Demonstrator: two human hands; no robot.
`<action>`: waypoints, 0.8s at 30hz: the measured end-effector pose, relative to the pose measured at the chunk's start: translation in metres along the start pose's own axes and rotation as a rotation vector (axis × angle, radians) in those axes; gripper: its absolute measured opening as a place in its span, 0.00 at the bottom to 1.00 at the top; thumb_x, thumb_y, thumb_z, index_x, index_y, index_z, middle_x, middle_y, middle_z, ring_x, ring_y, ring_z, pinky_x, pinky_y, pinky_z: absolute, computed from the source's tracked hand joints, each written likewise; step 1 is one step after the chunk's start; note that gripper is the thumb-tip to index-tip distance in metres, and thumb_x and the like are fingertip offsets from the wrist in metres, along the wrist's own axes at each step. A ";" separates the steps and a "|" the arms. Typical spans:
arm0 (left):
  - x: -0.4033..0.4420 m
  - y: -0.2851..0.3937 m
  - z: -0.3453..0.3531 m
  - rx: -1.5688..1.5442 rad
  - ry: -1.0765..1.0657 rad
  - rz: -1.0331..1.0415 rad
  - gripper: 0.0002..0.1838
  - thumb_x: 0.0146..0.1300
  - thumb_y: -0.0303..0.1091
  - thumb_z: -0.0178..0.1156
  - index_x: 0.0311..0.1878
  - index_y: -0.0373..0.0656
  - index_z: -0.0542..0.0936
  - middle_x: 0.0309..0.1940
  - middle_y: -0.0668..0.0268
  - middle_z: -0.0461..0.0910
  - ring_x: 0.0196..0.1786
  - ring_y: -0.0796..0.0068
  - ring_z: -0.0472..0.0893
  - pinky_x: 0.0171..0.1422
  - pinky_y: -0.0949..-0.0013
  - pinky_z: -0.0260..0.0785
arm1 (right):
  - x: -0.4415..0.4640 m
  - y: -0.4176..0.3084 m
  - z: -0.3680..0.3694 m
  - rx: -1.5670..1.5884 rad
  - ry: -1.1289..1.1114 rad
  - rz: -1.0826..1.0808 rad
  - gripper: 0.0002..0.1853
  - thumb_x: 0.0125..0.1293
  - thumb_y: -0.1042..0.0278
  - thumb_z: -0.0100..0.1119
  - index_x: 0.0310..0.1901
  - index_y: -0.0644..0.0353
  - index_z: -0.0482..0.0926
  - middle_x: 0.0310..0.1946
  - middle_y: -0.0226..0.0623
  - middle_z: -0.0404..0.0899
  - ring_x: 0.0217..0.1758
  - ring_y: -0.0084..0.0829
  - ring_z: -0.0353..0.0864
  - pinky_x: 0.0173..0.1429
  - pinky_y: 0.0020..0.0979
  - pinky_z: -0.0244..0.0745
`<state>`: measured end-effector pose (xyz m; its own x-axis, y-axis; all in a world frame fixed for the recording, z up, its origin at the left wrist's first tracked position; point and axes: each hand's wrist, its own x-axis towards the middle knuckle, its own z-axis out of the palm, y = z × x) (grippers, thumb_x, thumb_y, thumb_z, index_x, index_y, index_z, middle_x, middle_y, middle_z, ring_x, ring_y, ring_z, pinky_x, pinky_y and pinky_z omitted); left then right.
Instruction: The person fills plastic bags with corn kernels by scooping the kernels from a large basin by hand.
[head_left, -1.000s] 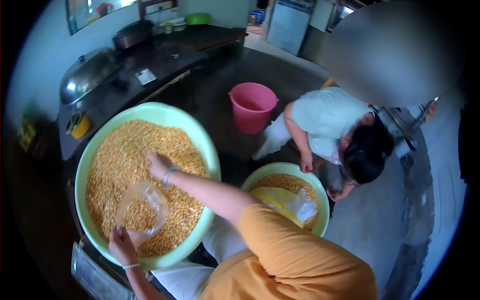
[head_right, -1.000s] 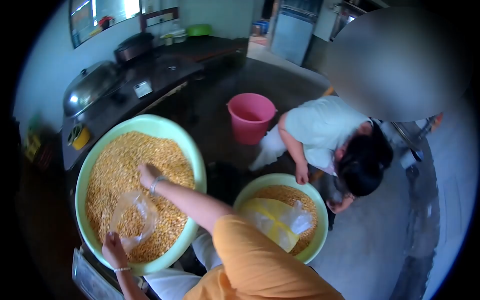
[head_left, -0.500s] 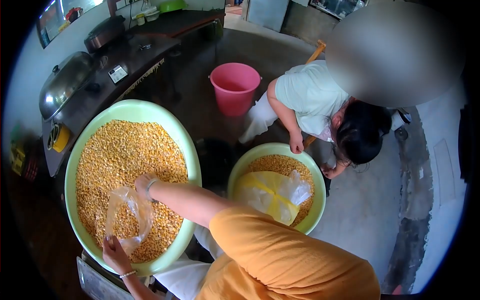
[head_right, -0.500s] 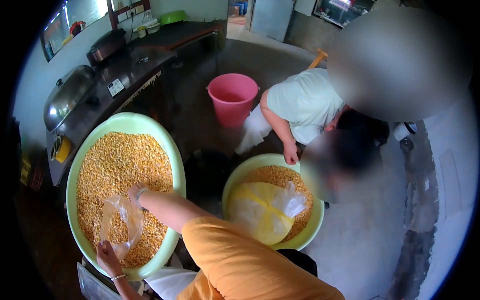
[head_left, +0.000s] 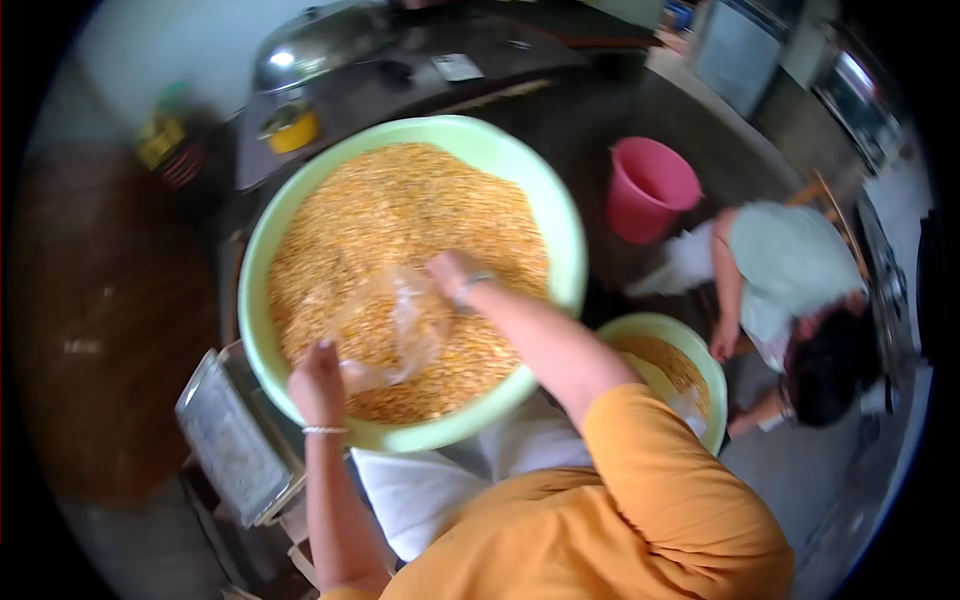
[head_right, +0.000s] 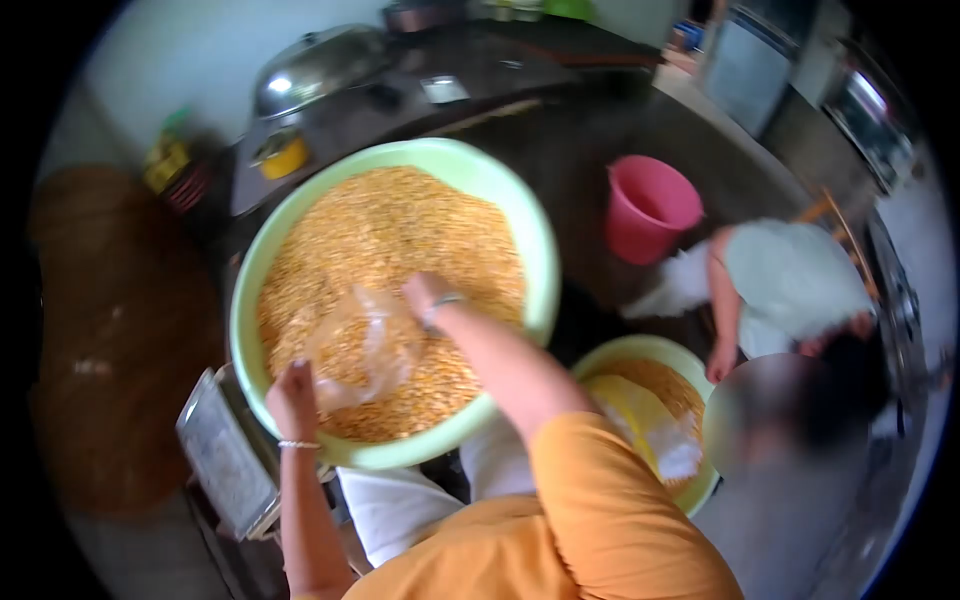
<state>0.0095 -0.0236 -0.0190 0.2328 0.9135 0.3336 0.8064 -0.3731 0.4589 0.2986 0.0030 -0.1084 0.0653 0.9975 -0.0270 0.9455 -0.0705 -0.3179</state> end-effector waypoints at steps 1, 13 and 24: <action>0.000 0.005 -0.002 -0.014 0.023 -0.001 0.15 0.63 0.40 0.56 0.23 0.41 0.73 0.16 0.52 0.74 0.22 0.48 0.75 0.26 0.52 0.65 | 0.002 0.002 -0.002 0.002 0.123 -0.036 0.12 0.63 0.60 0.50 0.31 0.57 0.81 0.29 0.42 0.81 0.32 0.41 0.81 0.37 0.38 0.75; -0.001 0.004 -0.006 -0.045 0.065 -0.047 0.13 0.65 0.41 0.54 0.28 0.43 0.74 0.19 0.52 0.76 0.24 0.48 0.77 0.29 0.51 0.68 | -0.030 -0.142 -0.102 0.820 -0.189 -0.093 0.16 0.66 0.60 0.52 0.25 0.61 0.78 0.17 0.34 0.76 0.22 0.23 0.74 0.27 0.29 0.70; -0.002 0.006 -0.015 -0.072 0.042 -0.039 0.15 0.67 0.43 0.51 0.28 0.44 0.73 0.18 0.51 0.76 0.25 0.49 0.77 0.30 0.50 0.68 | -0.010 -0.160 -0.058 0.755 -0.376 0.038 0.14 0.66 0.68 0.47 0.49 0.55 0.80 0.31 0.42 0.81 0.32 0.31 0.80 0.38 0.33 0.77</action>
<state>0.0056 -0.0304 -0.0048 0.1781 0.9206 0.3475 0.7726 -0.3495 0.5300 0.1654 0.0042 -0.0028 -0.1443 0.9357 -0.3220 0.4693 -0.2217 -0.8547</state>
